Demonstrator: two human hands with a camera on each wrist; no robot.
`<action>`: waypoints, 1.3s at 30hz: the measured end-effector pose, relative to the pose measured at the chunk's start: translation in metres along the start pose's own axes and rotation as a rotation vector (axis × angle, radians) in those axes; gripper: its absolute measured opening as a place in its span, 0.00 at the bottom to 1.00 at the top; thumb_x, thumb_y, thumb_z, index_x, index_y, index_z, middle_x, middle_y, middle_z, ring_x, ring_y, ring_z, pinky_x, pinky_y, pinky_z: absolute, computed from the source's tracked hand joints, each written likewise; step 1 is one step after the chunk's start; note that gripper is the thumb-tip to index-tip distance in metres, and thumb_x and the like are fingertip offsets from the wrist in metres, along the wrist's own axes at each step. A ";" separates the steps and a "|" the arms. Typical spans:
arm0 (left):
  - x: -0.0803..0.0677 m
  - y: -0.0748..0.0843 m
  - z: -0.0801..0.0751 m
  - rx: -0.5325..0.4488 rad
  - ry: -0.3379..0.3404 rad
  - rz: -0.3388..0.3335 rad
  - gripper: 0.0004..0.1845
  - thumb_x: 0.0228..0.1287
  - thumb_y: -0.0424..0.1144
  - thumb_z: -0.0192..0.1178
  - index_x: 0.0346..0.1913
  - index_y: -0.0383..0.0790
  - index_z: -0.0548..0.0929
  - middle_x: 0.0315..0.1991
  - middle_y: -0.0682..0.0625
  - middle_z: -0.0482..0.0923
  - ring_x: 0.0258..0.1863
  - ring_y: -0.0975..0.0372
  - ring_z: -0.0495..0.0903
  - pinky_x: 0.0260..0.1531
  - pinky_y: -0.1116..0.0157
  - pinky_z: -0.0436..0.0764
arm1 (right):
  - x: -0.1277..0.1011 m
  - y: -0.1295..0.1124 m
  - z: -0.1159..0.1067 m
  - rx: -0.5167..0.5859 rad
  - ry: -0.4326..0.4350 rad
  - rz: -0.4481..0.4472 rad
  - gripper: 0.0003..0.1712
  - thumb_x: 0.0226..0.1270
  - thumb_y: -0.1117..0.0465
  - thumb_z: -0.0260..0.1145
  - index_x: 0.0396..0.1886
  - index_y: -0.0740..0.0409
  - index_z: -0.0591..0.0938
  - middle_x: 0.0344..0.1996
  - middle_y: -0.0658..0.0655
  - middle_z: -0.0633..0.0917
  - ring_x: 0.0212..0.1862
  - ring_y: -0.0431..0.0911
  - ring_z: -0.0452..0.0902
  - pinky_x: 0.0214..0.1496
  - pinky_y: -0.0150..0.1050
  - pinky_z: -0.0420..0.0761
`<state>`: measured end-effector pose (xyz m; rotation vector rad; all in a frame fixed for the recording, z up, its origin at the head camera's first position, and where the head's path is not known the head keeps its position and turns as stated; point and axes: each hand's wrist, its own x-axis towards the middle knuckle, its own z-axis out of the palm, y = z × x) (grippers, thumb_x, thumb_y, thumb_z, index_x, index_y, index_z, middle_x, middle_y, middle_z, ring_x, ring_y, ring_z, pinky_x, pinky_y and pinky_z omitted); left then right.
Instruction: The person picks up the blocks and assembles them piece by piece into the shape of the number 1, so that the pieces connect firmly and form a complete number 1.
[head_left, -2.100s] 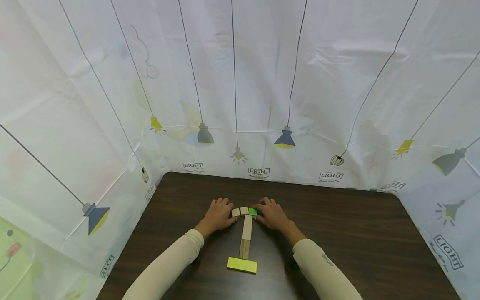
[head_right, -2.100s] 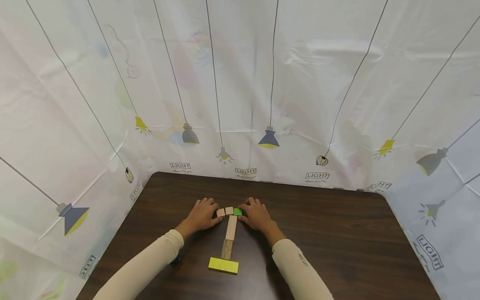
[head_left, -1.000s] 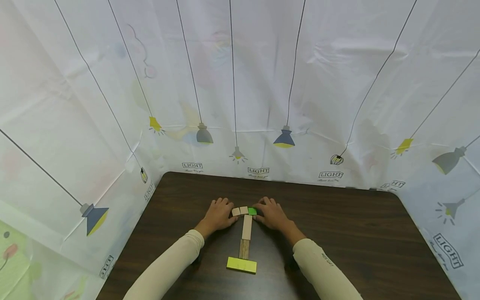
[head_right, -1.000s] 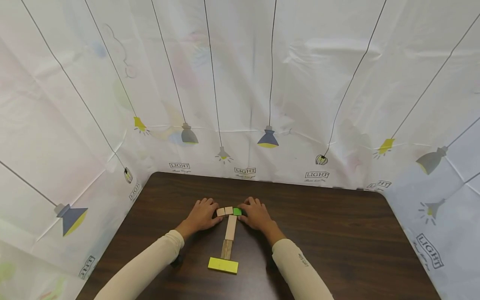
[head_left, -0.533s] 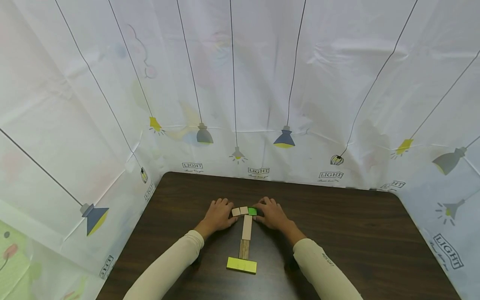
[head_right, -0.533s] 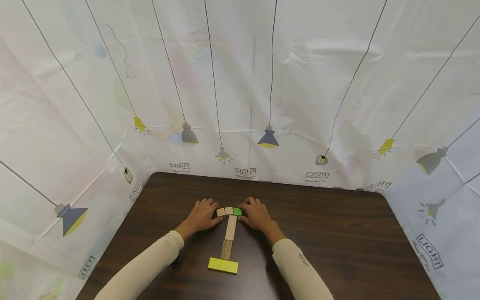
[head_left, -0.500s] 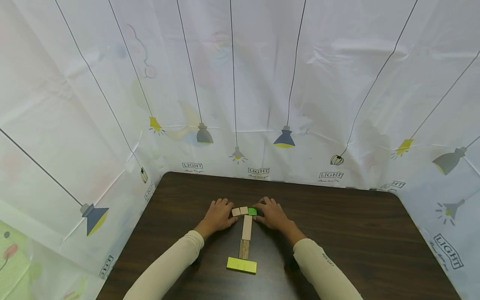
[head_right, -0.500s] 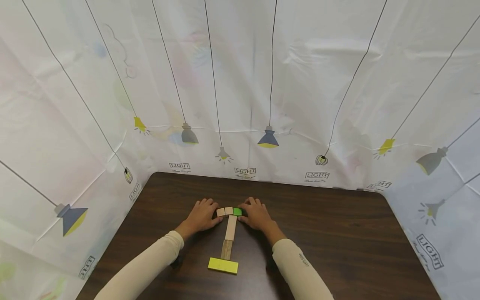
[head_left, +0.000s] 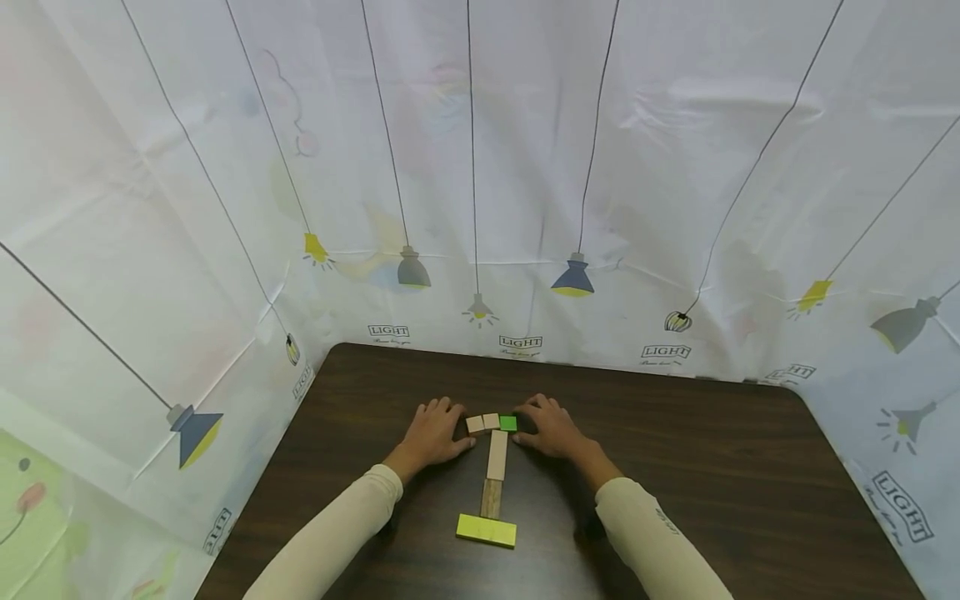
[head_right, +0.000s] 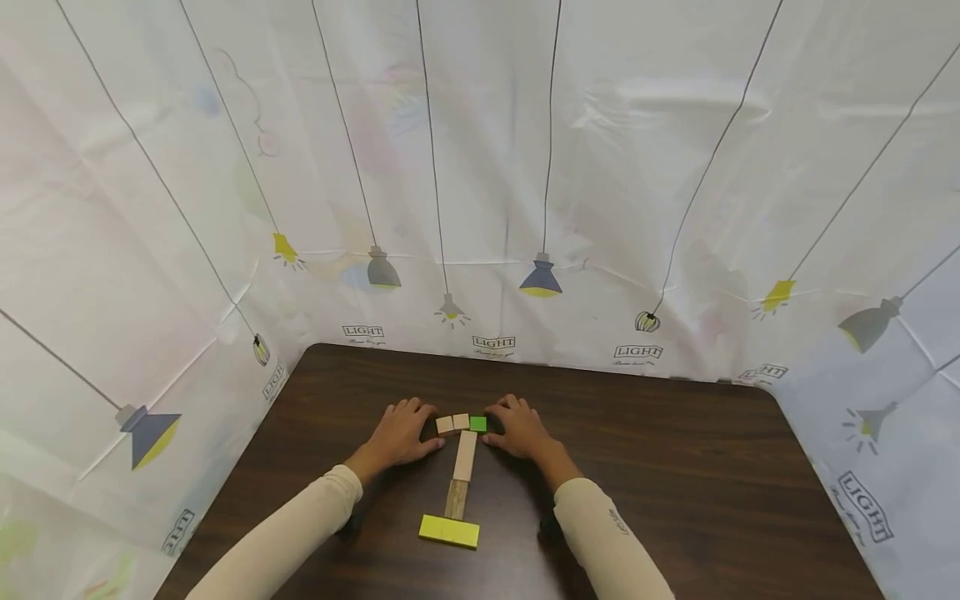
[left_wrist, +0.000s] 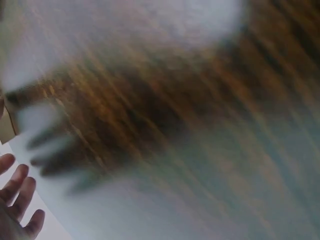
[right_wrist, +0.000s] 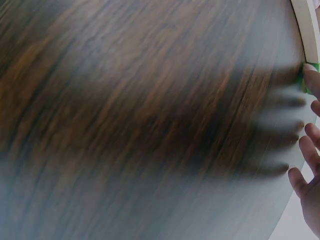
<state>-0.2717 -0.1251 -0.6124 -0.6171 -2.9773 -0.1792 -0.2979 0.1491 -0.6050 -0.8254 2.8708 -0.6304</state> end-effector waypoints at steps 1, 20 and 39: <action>-0.001 -0.001 0.000 -0.009 -0.003 -0.004 0.35 0.64 0.66 0.60 0.64 0.45 0.77 0.56 0.45 0.77 0.53 0.51 0.76 0.52 0.50 0.73 | -0.001 0.001 0.000 0.006 0.000 -0.003 0.32 0.65 0.47 0.72 0.66 0.54 0.78 0.60 0.63 0.74 0.60 0.61 0.70 0.56 0.64 0.72; -0.015 -0.018 -0.003 -0.089 -0.063 -0.031 0.56 0.52 0.82 0.53 0.77 0.51 0.63 0.74 0.41 0.63 0.71 0.44 0.65 0.65 0.40 0.64 | -0.045 0.022 -0.006 -0.136 0.113 0.075 0.62 0.47 0.18 0.64 0.73 0.53 0.70 0.71 0.62 0.70 0.69 0.62 0.67 0.67 0.68 0.64; -0.029 -0.021 -0.012 -0.002 -0.043 0.054 0.60 0.49 0.85 0.50 0.81 0.53 0.53 0.78 0.38 0.54 0.75 0.38 0.57 0.65 0.31 0.60 | -0.074 0.034 -0.011 -0.325 0.268 0.103 0.69 0.38 0.15 0.66 0.77 0.48 0.65 0.74 0.66 0.66 0.72 0.69 0.61 0.66 0.72 0.62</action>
